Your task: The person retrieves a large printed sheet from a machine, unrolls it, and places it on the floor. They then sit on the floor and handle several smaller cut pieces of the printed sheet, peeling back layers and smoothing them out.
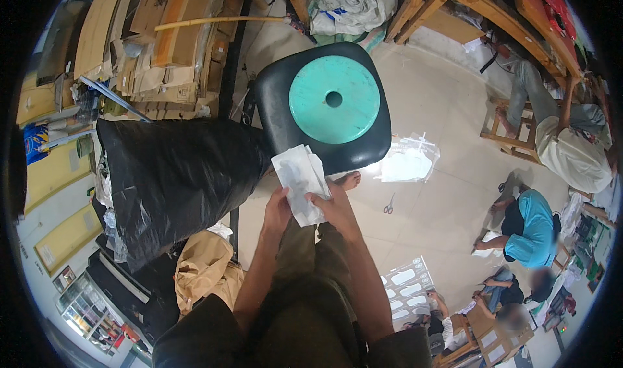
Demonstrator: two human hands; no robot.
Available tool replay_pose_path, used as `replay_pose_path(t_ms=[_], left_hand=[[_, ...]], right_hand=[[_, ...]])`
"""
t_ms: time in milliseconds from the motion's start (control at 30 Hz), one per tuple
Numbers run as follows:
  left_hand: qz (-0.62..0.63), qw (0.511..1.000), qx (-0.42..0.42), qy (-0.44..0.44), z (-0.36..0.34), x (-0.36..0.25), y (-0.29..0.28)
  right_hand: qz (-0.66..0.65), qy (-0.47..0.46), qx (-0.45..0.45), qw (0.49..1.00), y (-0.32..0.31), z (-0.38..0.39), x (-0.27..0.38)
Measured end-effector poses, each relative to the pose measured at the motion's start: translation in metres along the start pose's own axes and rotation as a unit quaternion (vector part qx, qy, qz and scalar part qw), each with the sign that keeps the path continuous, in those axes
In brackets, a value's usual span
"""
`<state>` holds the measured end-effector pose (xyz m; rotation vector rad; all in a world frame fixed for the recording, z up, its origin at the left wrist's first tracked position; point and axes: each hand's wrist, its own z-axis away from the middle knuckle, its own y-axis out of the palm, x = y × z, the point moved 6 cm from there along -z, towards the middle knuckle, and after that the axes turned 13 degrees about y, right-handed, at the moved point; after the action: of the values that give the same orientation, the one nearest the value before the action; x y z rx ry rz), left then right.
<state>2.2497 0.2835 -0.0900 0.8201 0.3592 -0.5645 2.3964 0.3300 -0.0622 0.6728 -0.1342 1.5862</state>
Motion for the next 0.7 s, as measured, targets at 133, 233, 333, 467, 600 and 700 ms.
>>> replay_pose_path(t_ms=[133,233,333,467,600,700], left_hand=[[-0.206,0.978,-0.037,0.012,-0.009,0.016,0.0],[-0.152,0.98,-0.111,0.06,-0.008,0.03,-0.005],[0.072,0.994,-0.06,0.049,-0.001,0.039,0.026],[0.14,0.985,-0.096,0.027,0.006,0.025,0.031],[0.068,0.985,-0.124,0.102,0.01,0.029,-0.015],[0.073,0.961,-0.184,0.192,0.019,0.009,-0.041]], right_hand=[[0.096,-0.038,-0.076,0.992,-0.023,0.005,-0.006],[0.211,-0.146,-0.224,0.94,-0.015,0.02,-0.008],[0.398,-0.277,-0.292,0.824,0.018,0.04,-0.007],[0.494,-0.283,-0.261,0.78,0.034,0.042,-0.018],[0.498,-0.314,-0.147,0.795,0.052,0.057,-0.018],[0.272,-0.171,0.002,0.947,0.049,0.06,-0.034]])
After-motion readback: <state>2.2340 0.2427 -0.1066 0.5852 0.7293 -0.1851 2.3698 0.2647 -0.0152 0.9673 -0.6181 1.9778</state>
